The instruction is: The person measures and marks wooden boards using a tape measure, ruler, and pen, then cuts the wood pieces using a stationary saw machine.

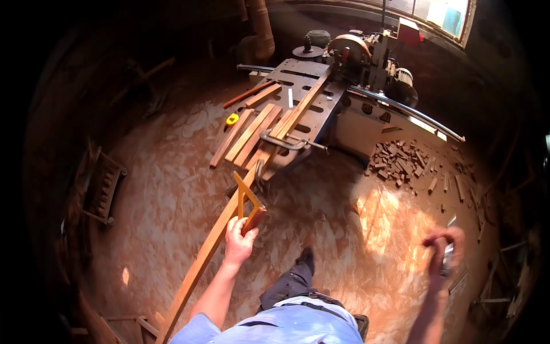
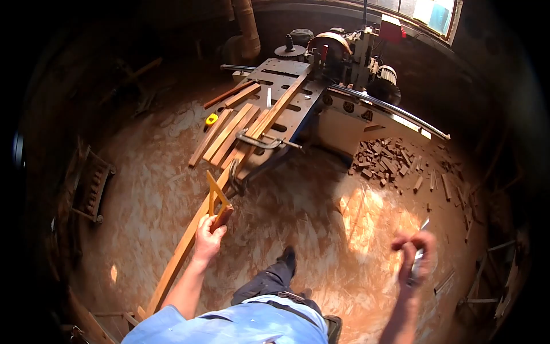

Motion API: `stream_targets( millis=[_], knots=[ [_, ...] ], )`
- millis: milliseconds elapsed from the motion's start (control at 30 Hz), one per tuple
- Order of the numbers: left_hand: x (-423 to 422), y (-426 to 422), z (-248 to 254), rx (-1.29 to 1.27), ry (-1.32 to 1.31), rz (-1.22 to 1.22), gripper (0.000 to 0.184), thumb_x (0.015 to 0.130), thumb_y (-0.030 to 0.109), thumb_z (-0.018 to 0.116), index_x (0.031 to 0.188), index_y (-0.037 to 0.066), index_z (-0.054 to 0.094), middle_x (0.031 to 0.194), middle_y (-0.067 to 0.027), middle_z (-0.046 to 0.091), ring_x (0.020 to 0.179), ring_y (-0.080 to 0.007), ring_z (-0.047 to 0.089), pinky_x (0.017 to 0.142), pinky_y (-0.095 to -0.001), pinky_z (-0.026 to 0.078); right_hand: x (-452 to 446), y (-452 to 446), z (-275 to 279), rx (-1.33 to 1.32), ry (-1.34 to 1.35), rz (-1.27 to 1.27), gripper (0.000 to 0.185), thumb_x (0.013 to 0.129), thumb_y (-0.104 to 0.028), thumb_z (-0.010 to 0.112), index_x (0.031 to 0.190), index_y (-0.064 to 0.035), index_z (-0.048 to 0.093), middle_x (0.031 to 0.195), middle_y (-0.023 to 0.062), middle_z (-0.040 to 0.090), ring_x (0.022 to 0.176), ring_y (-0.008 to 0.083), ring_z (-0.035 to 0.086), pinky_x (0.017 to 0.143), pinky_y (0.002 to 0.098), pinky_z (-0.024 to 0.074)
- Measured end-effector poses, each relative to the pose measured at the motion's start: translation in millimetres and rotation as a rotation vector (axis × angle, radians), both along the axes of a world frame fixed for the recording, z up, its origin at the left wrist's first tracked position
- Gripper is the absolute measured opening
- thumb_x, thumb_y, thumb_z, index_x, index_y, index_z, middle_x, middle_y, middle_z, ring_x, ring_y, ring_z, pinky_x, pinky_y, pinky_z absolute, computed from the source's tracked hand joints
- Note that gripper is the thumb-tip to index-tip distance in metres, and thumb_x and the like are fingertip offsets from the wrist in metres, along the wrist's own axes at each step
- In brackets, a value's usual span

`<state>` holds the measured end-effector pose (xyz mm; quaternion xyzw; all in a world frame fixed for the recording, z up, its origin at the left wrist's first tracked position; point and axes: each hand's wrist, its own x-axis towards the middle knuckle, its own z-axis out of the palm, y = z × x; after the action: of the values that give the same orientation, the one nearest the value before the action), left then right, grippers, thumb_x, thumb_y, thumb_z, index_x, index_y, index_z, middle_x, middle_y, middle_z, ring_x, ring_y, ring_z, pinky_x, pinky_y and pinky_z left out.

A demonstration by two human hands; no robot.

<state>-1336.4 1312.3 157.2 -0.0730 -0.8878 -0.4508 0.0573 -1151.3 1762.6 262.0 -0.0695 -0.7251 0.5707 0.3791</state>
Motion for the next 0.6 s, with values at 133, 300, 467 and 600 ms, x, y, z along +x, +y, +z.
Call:
stream_targets(
  millis=[133, 300, 467, 600],
  knots=[
    [-88, 27, -43, 0.089, 0.05, 0.084, 0.037, 0.085, 0.012, 0.077, 0.116, -0.003, 0.064, 0.116, -0.0144, 0.061, 0.105, -0.0267, 0.062, 0.093, -0.0365, 0.05, -130, -5, 184, 0.474, 0.401, 0.358, 0.049, 0.096, -0.043, 0.07, 0.125, -0.0064, 0.054, 0.115, 0.0181, 0.069, 0.087, 0.0202, 0.069, 0.071, 0.0296, 0.0583],
    [-188, 64, -37, 0.113, 0.099, 0.196, 0.036, 0.086, 0.011, 0.077, 0.117, -0.003, 0.064, 0.12, -0.0165, 0.061, 0.11, -0.0292, 0.061, 0.097, -0.0385, 0.049, -256, 20, 215, 0.559, 0.501, 0.527, 0.047, 0.096, -0.04, 0.07, 0.125, -0.0063, 0.054, 0.114, 0.0185, 0.069, 0.087, 0.0215, 0.07, 0.072, 0.0311, 0.0586],
    [-264, 89, -29, -0.026, 0.136, 0.25, 0.036, 0.085, 0.014, 0.078, 0.115, -0.002, 0.065, 0.115, -0.0154, 0.061, 0.107, -0.0295, 0.061, 0.094, -0.0386, 0.049, -361, 70, 207, 0.52, 0.513, 0.601, 0.045, 0.097, -0.038, 0.069, 0.124, -0.0061, 0.054, 0.113, 0.0188, 0.069, 0.088, 0.0229, 0.07, 0.073, 0.0326, 0.059],
    [-299, 123, -22, -0.016, 0.07, 0.376, 0.035, 0.085, 0.015, 0.078, 0.114, -0.001, 0.066, 0.115, -0.0156, 0.061, 0.109, -0.03, 0.06, 0.095, -0.0397, 0.048, -451, 132, 194, 0.489, 0.53, 0.674, 0.043, 0.097, -0.036, 0.068, 0.124, -0.006, 0.053, 0.113, 0.0191, 0.069, 0.089, 0.0239, 0.07, 0.073, 0.0338, 0.0592]
  ],
)
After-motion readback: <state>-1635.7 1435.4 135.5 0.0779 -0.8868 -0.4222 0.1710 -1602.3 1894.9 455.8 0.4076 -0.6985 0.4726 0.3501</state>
